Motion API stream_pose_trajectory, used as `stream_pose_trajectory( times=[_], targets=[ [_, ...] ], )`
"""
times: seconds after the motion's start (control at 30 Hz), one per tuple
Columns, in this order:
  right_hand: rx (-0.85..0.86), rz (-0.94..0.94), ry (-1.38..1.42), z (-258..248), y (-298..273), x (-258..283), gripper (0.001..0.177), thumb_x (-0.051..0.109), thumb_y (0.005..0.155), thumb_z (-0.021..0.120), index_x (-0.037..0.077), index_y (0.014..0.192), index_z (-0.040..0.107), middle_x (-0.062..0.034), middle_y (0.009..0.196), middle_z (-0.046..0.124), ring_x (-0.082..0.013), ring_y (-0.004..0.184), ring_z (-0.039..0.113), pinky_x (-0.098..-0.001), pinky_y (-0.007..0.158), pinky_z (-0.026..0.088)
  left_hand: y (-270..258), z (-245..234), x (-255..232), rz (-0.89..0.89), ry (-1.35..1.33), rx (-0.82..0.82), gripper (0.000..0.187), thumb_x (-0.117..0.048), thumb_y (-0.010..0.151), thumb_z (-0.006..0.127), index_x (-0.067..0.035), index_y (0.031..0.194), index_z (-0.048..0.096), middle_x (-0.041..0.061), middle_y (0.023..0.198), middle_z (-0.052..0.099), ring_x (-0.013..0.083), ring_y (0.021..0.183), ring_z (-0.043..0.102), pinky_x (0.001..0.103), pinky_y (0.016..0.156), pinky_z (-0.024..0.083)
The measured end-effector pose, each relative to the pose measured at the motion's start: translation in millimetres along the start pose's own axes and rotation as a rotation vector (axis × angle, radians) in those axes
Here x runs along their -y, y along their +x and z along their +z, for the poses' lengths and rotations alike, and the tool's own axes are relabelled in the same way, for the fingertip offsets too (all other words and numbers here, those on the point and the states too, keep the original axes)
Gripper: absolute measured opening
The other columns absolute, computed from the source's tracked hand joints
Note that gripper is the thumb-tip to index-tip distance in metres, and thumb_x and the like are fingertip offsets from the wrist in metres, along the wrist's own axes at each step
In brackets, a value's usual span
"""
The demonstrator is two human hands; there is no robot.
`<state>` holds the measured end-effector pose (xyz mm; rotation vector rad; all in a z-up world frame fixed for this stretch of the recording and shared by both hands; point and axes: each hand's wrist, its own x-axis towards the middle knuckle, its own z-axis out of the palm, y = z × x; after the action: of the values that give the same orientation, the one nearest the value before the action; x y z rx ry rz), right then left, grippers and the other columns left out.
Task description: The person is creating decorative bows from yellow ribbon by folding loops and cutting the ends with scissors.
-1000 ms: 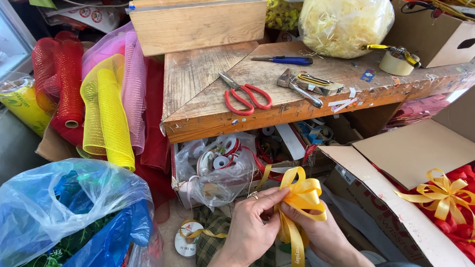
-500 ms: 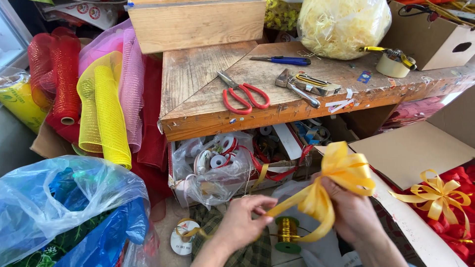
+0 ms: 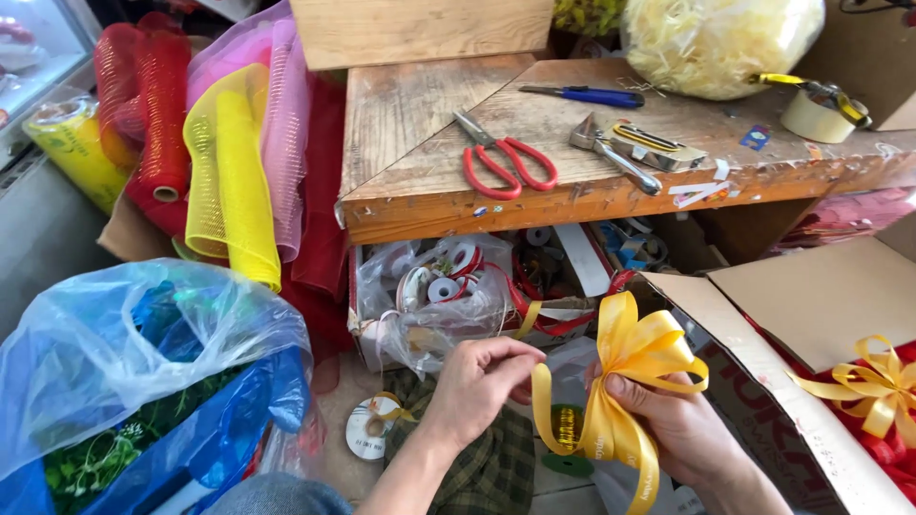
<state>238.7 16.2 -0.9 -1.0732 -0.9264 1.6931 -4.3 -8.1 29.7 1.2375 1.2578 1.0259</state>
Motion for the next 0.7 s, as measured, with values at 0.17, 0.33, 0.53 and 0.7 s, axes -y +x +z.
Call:
stream_pose_trajectory(
  times=[0.17,0.33,0.53,0.7],
  targets=[
    [-0.143,0.109,-0.016,18,-1,3,0.037,-0.002,0.092,0.063,-0.013,0.127,0.064,-0.0312,0.111,0.066,-0.0419,0.098,0.061,-0.0582,0.089,0.052,7,7,22,0.058,-0.011,0.029,0.015,-0.011,0.088,0.086,-0.011,0.103,0.084,0.000,0.078,0.079,0.0042,0.066,0.069,0.020,0.065,0.059],
    [-0.185,0.076,-0.036,16,2,-2,0.031,-0.005,0.096,0.060,-0.018,0.124,0.066,-0.0330,0.114,0.070,-0.0445,0.104,0.065,-0.0591,0.096,0.054,6,7,17,0.134,0.058,0.059,0.032,-0.008,0.084,0.078,-0.016,0.114,0.083,-0.002,0.124,0.082,0.0015,0.064,0.070,0.018,0.068,0.062],
    [-0.177,0.085,-0.098,20,2,0,0.033,-0.003,0.094,0.064,-0.015,0.124,0.069,-0.0322,0.113,0.073,-0.0428,0.102,0.068,-0.0570,0.095,0.056,3,7,14,0.156,0.074,0.068,0.033,-0.007,0.084,0.075,-0.016,0.114,0.083,-0.001,0.124,0.082,0.0005,0.062,0.068,0.017,0.064,0.060],
    [-0.209,0.065,-0.252,34,-2,2,0.037,0.003,0.091,0.070,-0.010,0.125,0.074,-0.0284,0.109,0.079,-0.0386,0.094,0.071,-0.0508,0.086,0.058,4,12,20,0.177,0.069,0.070,0.037,-0.003,0.082,0.072,-0.014,0.115,0.083,0.000,0.122,0.082,-0.0009,0.057,0.062,0.016,0.061,0.058]
  ],
)
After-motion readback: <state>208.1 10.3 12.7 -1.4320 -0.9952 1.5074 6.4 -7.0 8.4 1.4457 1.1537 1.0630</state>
